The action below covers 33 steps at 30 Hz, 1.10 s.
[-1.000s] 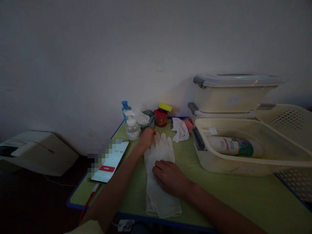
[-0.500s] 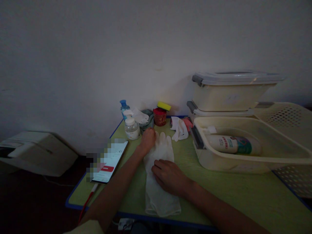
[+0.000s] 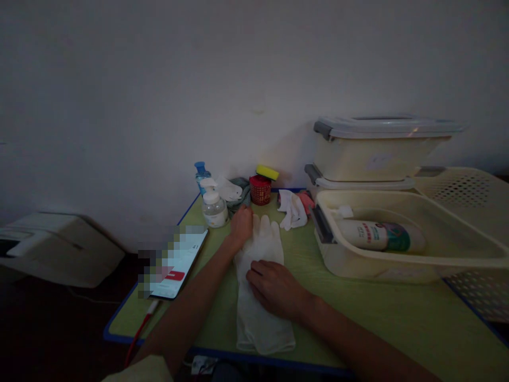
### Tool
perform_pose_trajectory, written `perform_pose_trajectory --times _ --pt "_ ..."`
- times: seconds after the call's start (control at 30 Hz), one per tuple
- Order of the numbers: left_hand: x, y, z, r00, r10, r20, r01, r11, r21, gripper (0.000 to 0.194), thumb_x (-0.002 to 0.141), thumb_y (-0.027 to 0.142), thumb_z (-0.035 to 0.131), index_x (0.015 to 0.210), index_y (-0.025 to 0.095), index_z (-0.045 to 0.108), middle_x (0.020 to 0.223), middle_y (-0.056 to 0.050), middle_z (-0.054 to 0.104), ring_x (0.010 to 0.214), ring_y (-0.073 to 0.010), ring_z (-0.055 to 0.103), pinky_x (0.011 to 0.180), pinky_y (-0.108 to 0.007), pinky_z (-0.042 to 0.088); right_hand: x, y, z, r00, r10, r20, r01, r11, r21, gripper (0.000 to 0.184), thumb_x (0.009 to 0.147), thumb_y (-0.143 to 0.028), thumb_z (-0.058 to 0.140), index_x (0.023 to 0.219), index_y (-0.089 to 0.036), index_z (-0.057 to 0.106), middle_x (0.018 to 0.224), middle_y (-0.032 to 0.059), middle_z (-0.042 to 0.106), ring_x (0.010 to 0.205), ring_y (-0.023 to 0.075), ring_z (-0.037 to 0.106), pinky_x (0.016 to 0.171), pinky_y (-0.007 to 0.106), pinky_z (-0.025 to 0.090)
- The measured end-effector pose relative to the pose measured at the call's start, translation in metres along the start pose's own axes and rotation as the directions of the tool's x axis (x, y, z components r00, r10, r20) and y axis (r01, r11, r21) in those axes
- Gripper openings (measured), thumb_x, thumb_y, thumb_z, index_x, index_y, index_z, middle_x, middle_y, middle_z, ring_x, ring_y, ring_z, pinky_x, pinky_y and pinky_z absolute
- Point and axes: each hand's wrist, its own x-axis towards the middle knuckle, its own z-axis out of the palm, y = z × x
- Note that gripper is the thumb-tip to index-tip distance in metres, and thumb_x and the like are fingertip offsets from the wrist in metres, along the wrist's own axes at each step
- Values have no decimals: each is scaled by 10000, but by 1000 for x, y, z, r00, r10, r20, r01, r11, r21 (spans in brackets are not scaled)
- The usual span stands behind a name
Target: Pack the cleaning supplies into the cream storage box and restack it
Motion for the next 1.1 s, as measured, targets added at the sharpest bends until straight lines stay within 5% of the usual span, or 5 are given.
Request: perform_pose_trajectory --times 0.3,0.67,1.1 --pt "-4 9 -2 1000 -16 -17 16 1000 14 256 867 188 362 978 107 578 1047 -140 589 948 -240 591 771 -299 448 0 -1 -2 1000 -3 23 2 1000 4 147 833 -135 430 921 -142 547 913 71 573 810 181 534 689 301 417" --pt "14 -30 -14 996 83 40 -76 986 -148 249 751 92 458 885 120 665 870 -73 689 816 -164 621 747 -233 458 0 -2 -4 1000 -1 11 1 1000 -6 133 821 -136 457 917 -142 548 919 68 579 819 181 540 710 298 422" --pt "12 -31 -10 990 100 100 -90 991 -96 143 739 131 546 817 125 666 832 -80 683 784 -163 628 730 -252 466 -1 -1 -2 1000 -1 9 1 1000 7 141 836 -128 429 922 -145 540 919 74 569 824 179 531 706 302 417"
